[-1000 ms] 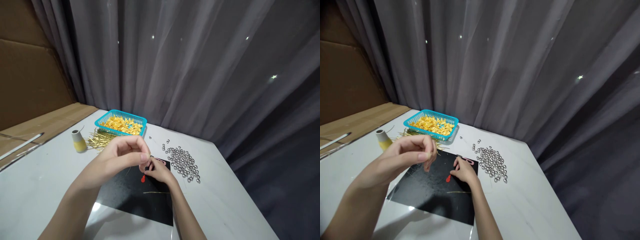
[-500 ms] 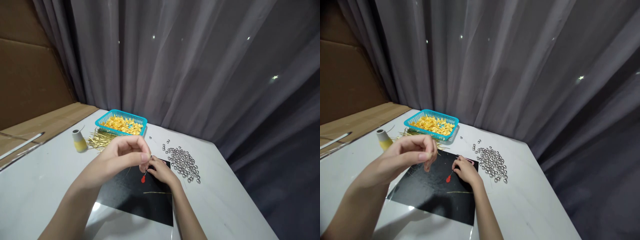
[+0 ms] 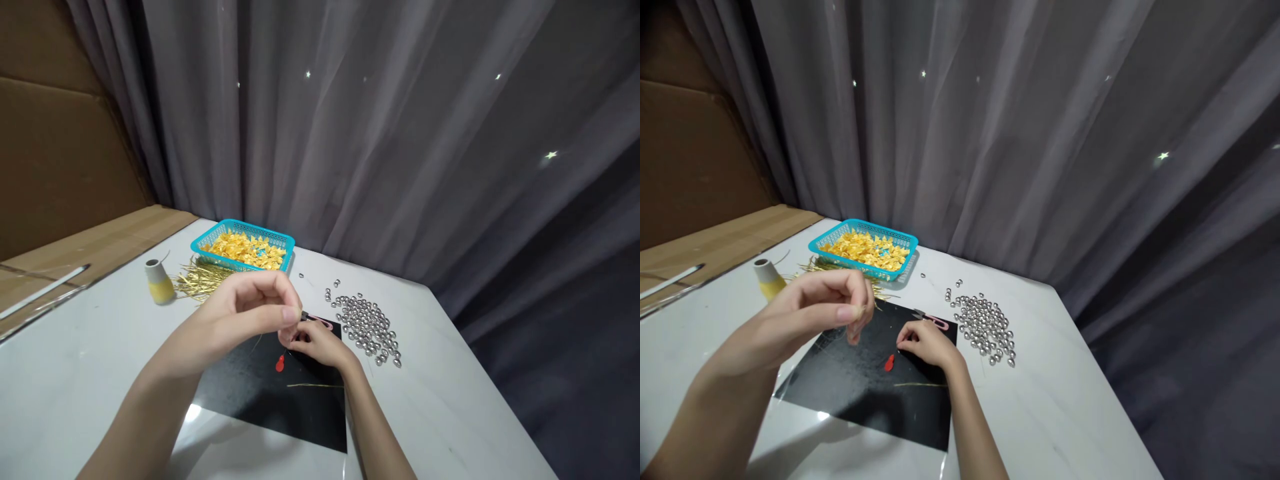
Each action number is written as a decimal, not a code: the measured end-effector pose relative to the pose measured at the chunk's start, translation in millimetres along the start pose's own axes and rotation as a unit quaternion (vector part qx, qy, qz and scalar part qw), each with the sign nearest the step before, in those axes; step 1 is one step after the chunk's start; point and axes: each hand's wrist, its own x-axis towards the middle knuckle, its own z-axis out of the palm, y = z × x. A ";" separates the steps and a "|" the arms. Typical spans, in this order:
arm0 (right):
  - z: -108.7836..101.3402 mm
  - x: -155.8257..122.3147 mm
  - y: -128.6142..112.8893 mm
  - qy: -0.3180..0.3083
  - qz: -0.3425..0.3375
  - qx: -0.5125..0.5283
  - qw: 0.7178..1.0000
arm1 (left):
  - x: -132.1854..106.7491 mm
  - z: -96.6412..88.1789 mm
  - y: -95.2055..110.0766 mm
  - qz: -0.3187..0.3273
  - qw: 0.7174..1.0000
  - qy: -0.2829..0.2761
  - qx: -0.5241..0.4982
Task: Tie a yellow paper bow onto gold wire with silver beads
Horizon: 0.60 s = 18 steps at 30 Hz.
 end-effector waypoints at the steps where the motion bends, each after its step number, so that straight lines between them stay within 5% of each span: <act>1: 0.0 0.1 0.5 -0.004 0.000 0.005 1.000 | -0.1 0.3 0.6 -0.001 1.000 -0.001 0.004; 5: 0.0 1.3 2.0 -0.014 0.003 0.013 1.000 | 1.1 0.4 3.9 -0.023 0.999 -0.002 0.037; 9: 0.6 2.7 5.8 -0.035 0.004 0.009 0.999 | 4.6 -12.5 -11.4 -0.113 0.981 -0.012 0.156; 14: 2.7 5.6 16.2 -0.077 0.009 0.005 0.997 | -4.0 -33.2 -80.6 -0.205 0.947 0.014 0.245; 18: 3.7 7.4 21.4 -0.084 0.011 0.031 0.996 | -18.0 -27.6 -138.8 -0.226 0.936 0.052 0.265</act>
